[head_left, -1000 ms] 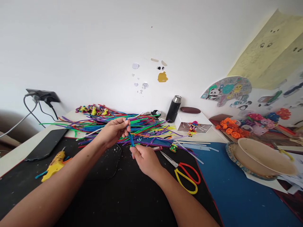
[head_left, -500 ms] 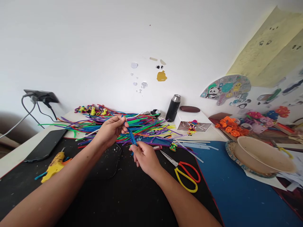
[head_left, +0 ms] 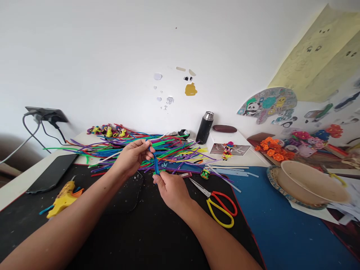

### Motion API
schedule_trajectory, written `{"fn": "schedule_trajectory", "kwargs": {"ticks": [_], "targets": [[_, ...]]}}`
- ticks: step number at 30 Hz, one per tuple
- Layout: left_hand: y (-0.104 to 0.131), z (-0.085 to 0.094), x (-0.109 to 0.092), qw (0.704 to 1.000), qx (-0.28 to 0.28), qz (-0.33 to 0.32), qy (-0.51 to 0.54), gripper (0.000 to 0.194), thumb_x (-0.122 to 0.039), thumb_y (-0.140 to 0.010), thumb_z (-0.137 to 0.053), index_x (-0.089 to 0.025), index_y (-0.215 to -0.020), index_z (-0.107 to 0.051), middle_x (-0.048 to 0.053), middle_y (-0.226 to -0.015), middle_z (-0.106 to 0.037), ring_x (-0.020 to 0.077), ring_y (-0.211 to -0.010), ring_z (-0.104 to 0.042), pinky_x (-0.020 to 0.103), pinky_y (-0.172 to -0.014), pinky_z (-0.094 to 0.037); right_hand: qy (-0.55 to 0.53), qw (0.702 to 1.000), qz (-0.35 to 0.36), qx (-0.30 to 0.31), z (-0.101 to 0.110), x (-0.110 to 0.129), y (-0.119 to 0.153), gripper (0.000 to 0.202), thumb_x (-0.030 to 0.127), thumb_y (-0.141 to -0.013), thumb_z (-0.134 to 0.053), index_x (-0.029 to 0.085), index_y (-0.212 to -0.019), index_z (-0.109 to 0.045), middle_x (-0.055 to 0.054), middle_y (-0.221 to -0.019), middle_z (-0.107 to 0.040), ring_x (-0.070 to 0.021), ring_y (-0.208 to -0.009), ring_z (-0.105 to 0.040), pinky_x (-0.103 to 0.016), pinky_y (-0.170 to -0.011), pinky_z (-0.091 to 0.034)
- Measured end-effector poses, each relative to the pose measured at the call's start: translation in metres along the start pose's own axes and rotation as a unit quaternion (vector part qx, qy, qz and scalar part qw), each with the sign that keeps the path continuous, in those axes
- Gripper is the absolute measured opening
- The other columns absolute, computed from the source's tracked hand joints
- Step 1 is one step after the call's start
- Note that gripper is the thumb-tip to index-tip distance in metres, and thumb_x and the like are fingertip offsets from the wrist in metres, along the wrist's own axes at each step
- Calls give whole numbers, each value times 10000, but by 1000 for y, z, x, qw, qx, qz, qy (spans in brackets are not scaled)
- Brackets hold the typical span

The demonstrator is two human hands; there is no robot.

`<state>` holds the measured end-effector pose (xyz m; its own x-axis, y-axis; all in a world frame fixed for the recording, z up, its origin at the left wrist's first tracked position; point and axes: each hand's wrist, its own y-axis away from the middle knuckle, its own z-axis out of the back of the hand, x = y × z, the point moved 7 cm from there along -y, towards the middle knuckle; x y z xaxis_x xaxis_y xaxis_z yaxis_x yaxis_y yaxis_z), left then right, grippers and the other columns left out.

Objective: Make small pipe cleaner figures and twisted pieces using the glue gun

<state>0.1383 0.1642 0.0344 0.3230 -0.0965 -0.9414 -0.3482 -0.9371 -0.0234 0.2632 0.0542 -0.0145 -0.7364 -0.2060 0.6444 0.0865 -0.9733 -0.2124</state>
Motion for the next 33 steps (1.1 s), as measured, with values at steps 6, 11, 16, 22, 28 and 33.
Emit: {"fn": "schedule_trajectory", "kwargs": {"ticks": [6,11,16,22,28,33], "targets": [[1,-2,-1,1000,0,1,1,431,-404,-607,-1005,-148,-729,-680,26,-688,-726,108,-537,-632,196,-505,-500,4,1000,6,3,-2,0,0,405,427,-1131,-433,214,-931,-714,-72,-871,-793,-219,-849,-753,-270,-727,-426],[1,-3,0,1000,-4,2,4,463,-434,-571,-1019,-149,-723,-687,27,-679,-725,109,-527,-626,194,-490,-500,24,1000,10,7,0,2,0,429,443,-1135,-414,215,-917,-704,-62,-834,-777,-210,-805,-733,-269,-668,-380],[2,-3,0,1000,-7,1,0,424,-410,-605,-1004,-154,-735,-692,30,-682,-724,114,-533,-625,197,-494,-503,67,998,10,1,1,4,1,456,519,-1112,-436,209,-841,-632,-48,-731,-717,-201,-662,-660,-306,-597,-246],[1,-3,3,1000,0,5,-12,391,-412,-668,-967,-150,-742,-685,29,-684,-715,111,-535,-623,201,-502,-500,64,998,7,-6,4,5,1,456,543,-1100,-456,212,-824,-603,-44,-717,-692,-193,-648,-630,-310,-601,-225],[0,-2,6,1000,13,7,-14,439,-460,-662,-974,-146,-763,-685,27,-701,-726,103,-542,-629,191,-507,-505,39,999,-1,4,1,3,0,418,446,-1122,-455,207,-836,-647,-59,-788,-747,-198,-717,-683,-290,-632,-299],[-1,-1,6,1000,10,4,-20,435,-462,-670,-968,-145,-759,-684,32,-704,-724,108,-545,-633,196,-508,-505,21,1000,5,9,2,4,0,432,432,-1133,-438,207,-835,-655,-54,-798,-754,-191,-736,-695,-280,-671,-341]]}}
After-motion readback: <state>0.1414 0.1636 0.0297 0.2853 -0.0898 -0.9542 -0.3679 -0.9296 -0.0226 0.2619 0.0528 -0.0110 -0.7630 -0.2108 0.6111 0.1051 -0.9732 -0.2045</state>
